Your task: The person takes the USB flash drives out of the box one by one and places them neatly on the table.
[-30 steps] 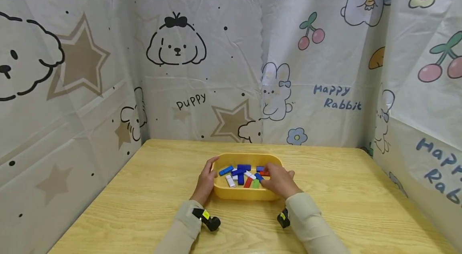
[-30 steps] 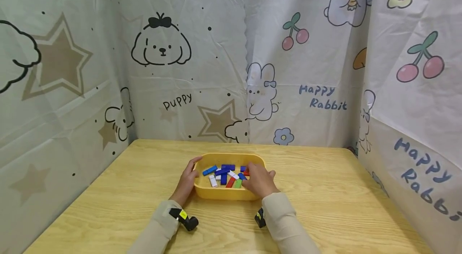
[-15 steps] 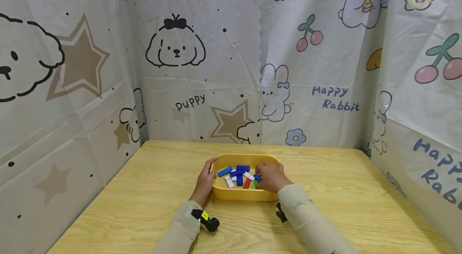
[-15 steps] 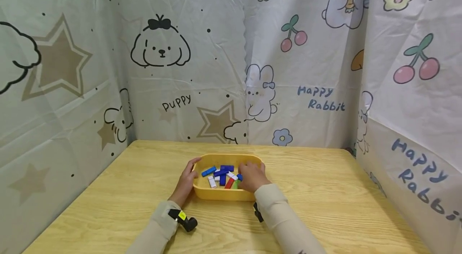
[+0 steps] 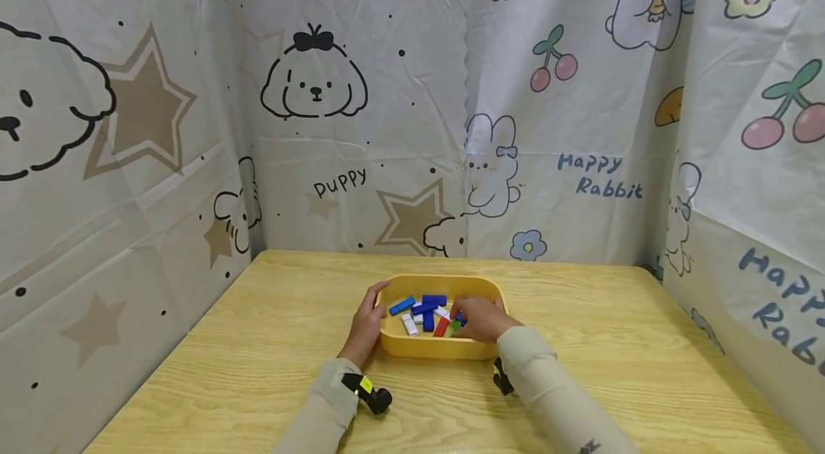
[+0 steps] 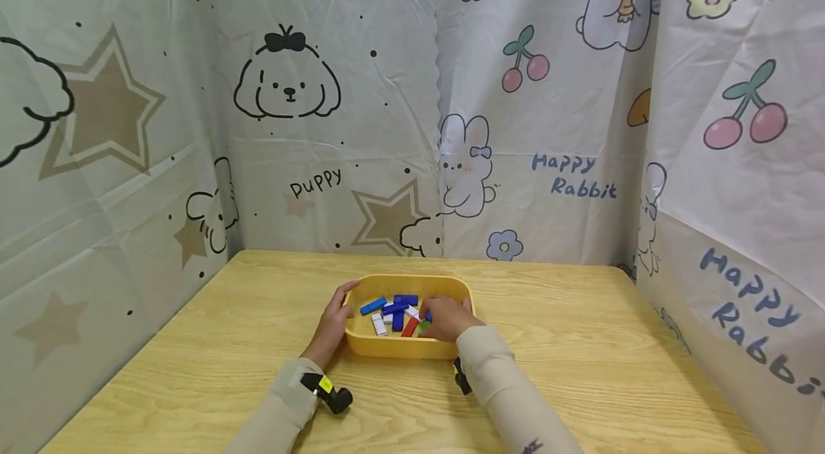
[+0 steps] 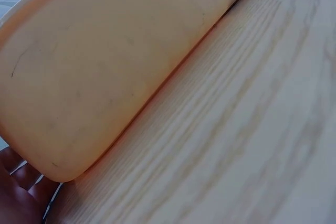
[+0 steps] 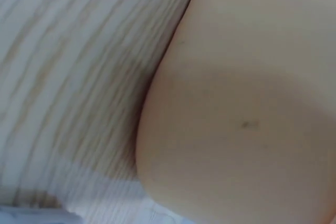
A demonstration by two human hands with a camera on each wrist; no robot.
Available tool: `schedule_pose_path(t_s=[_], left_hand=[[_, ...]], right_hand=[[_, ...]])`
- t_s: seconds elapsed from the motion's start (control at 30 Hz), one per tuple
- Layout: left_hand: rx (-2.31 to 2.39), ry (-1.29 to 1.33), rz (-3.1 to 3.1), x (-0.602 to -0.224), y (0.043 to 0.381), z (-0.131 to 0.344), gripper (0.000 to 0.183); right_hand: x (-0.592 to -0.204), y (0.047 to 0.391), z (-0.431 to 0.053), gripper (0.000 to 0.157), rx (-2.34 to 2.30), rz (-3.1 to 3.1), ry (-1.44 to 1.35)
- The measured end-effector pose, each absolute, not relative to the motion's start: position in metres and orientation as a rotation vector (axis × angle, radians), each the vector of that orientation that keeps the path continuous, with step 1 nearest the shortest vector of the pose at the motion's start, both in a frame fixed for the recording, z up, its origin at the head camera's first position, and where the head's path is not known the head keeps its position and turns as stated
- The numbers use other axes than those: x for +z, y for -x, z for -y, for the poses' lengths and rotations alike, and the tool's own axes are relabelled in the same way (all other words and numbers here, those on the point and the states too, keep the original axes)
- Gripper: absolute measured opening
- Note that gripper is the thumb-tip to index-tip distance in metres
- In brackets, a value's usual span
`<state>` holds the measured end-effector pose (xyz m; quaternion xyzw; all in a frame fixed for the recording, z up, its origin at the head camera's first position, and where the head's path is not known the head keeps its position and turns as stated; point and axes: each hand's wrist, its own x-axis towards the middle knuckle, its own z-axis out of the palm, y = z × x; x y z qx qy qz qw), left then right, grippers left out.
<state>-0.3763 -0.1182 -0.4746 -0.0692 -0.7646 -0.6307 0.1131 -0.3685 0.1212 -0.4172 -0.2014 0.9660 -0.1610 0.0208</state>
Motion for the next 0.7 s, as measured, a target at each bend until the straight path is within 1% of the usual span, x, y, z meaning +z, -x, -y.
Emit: schedule_pose_path(t_s=[0.13,0.43,0.7], left_hand=[[-1.857,0.214,2.233,-0.4734,0.3757,0.1181,0.055],[-1.844,0.231,2.235,-0.475,0.3751,0.1178,0.056],[-1.865,0.219,2.232,-0.4748,0.376,0.1177,0.055]], right_hand=[[-0.4168,0.3698,-0.1217,0.023,-0.498,-2.979,0.648],[-0.4189,0.3746,-0.1223,0.029,-0.464,-2.933,0.642],[-0.4211,0.3772,-0.1242,0.025,-0.477,-2.908,0.684]])
